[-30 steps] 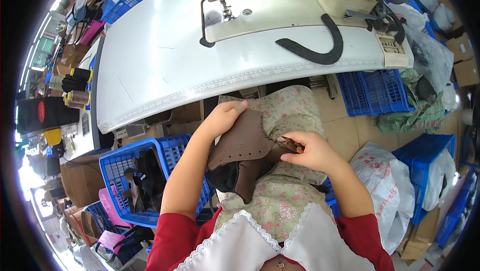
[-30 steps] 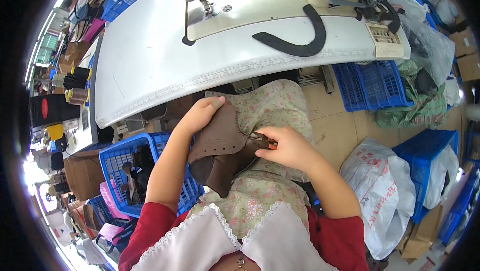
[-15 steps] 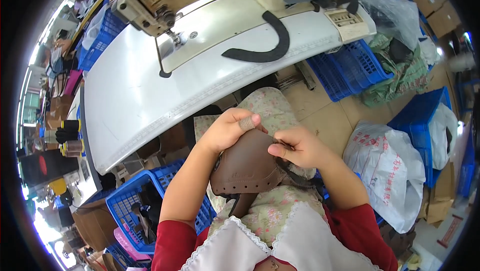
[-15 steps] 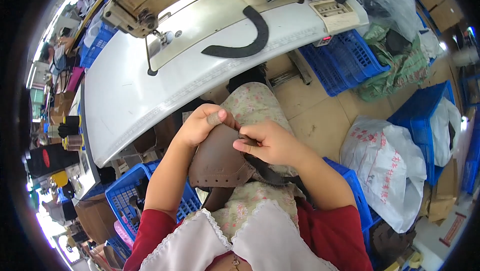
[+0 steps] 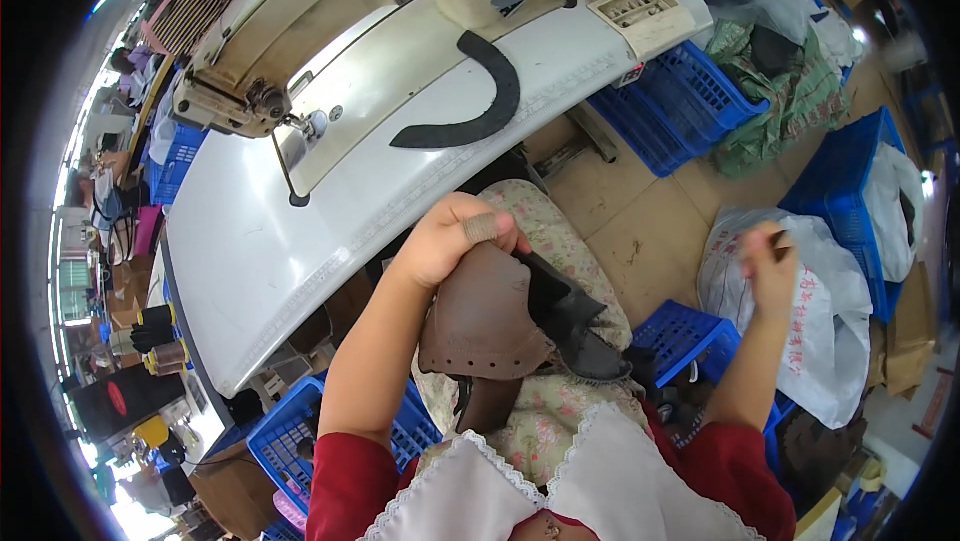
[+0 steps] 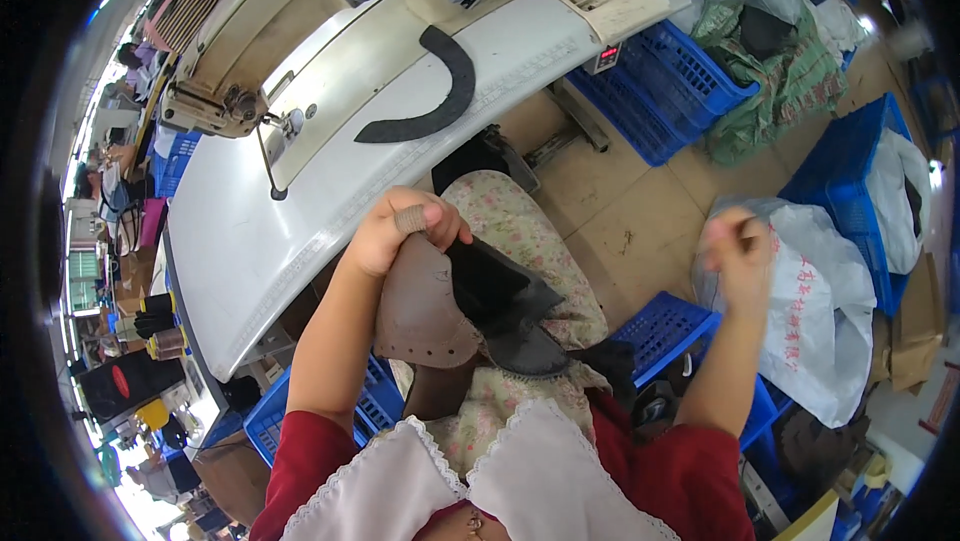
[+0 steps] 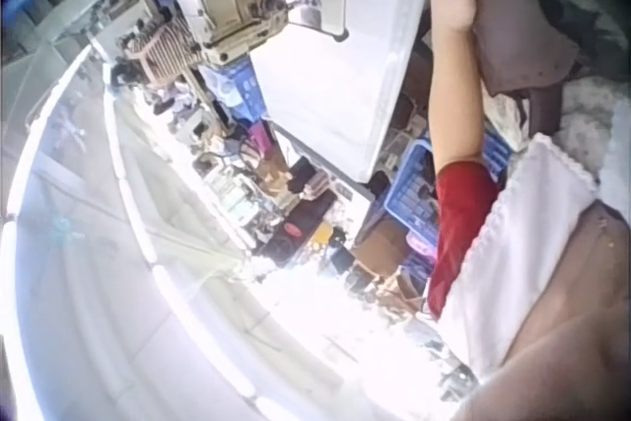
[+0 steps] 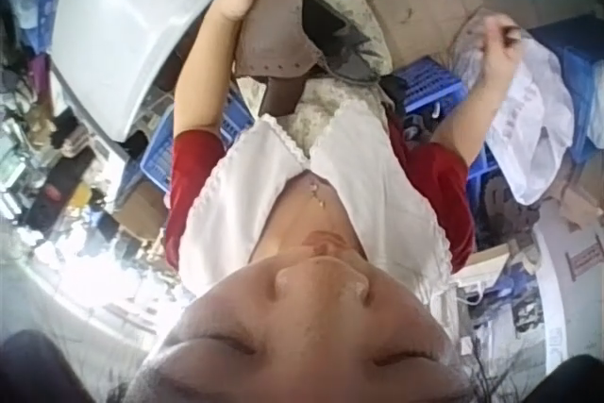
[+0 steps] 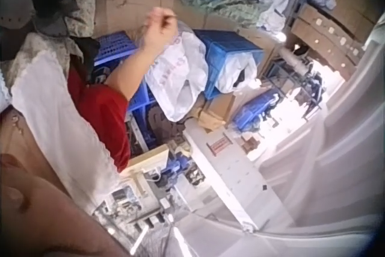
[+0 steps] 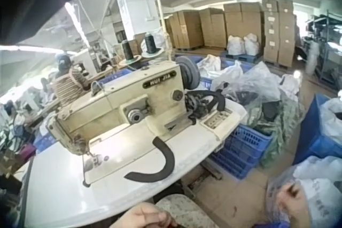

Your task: Sewing and trimming leather components of a shoe upper using an industrial sewing machine and snips.

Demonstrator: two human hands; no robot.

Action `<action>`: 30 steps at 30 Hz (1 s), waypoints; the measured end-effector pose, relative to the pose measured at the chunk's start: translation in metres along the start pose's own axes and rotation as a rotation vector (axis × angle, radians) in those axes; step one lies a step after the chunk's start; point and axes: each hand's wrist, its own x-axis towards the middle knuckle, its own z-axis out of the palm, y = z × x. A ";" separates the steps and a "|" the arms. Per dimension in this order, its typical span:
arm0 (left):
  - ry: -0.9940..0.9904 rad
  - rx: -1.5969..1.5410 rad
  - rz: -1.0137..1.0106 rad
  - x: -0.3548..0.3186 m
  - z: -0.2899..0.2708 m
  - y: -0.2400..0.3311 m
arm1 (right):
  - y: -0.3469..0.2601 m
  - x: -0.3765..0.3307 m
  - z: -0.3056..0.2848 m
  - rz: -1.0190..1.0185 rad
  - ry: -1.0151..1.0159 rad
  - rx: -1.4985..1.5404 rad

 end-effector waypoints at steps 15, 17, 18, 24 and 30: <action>-0.104 0.153 -0.024 0.040 -0.002 -0.007 | -0.031 -0.005 0.022 0.034 -0.585 -0.112; -0.107 0.211 -0.057 0.049 0.003 -0.007 | -0.033 -0.008 0.049 -0.051 -0.820 0.031; -0.092 0.219 -0.092 0.051 0.003 -0.008 | -0.039 -0.011 0.064 0.001 -0.864 0.080; -0.032 0.278 -0.170 0.067 0.015 -0.005 | -0.038 -0.018 0.098 0.027 -0.915 0.050; -0.009 0.339 -0.165 0.075 0.016 -0.009 | -0.039 -0.011 0.093 0.016 -0.955 -0.131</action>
